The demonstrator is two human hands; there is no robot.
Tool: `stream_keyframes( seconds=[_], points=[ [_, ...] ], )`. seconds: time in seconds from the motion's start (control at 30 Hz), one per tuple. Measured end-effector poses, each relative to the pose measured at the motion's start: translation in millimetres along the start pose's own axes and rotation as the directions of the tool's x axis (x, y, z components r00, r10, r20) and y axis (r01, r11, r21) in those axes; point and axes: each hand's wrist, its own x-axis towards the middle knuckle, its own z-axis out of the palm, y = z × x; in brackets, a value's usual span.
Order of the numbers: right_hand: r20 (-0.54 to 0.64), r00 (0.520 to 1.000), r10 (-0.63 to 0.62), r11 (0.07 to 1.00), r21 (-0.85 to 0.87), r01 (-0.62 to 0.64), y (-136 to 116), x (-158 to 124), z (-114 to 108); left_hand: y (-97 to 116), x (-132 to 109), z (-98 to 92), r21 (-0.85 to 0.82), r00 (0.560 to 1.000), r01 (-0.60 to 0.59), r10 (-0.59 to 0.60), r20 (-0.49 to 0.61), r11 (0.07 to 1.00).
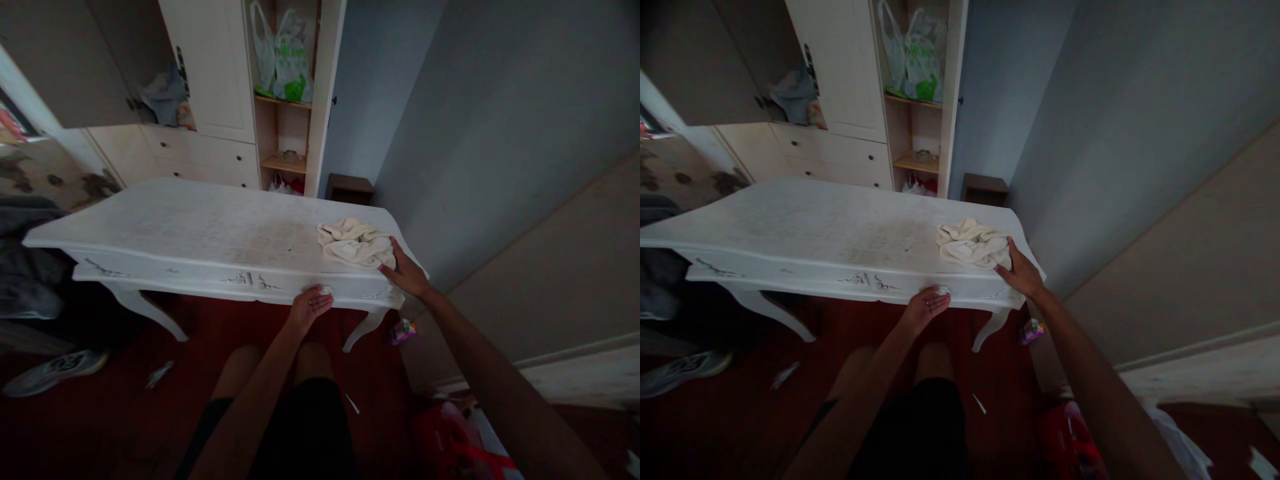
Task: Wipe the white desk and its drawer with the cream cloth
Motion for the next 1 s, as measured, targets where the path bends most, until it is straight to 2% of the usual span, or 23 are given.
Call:
stream_keyframes(
  seconds=[0.13, 0.3, 0.4, 0.53, 0.63, 0.7, 0.77, 0.9, 1.0],
  points=[
    [0.001, 1.0, -0.004, 1.0, 0.012, 0.004, 0.5, -0.3, 0.2, -1.2, 10.8, 3.6, -0.016, 0.999, -0.008, 0.007, -0.032, 1.0],
    [-0.001, 0.999, -0.035, 0.999, 0.041, 0.035, -2.7, -1.9, -1.5, -11.3, 10.0, 4.7, -0.013, 0.995, -0.091, 0.091, -0.03, 0.996],
    [-0.007, 0.999, -0.043, 0.997, 0.066, 0.043, -1.9, -2.2, -1.2, -16.5, 4.4, 2.8, 0.04, 0.99, -0.136, 0.137, -0.016, 0.99],
    [-0.023, 0.999, 0.036, 0.989, 0.142, -0.033, 6.4, -0.7, 2.1, -10.9, -17.7, -6.9, 0.204, 0.989, -0.143, 0.148, -0.013, 0.969],
    [-0.017, 0.997, 0.077, 0.98, 0.185, -0.072, 11.6, 0.6, 3.6, 9.8, -47.0, -7.1, 0.36, 0.981, -0.181, 0.145, 0.126, 0.915],
    [-0.012, 0.996, 0.087, 0.975, 0.205, -0.083, 11.7, 0.6, 3.4, 31.5, -65.2, 1.7, 0.436, 0.962, -0.203, 0.096, 0.255, 0.877],
    [-0.012, 0.994, 0.104, 0.968, 0.232, -0.099, 9.7, -0.2, 3.0, 55.8, -76.2, 16.1, 0.45, 0.928, -0.285, 0.127, 0.35, 0.846],
    [-0.04, 0.988, 0.147, 0.914, 0.388, -0.12, 8.7, 0.5, 3.4, 95.7, -69.5, 44.6, 0.455, 0.87, -0.466, 0.299, 0.393, 0.759],
    [-0.114, 0.979, 0.169, 0.831, 0.551, -0.079, 14.9, 4.5, 0.7, 110.0, -49.1, 59.8, 0.536, 0.813, -0.581, 0.413, 0.41, 0.612]
  ],
)
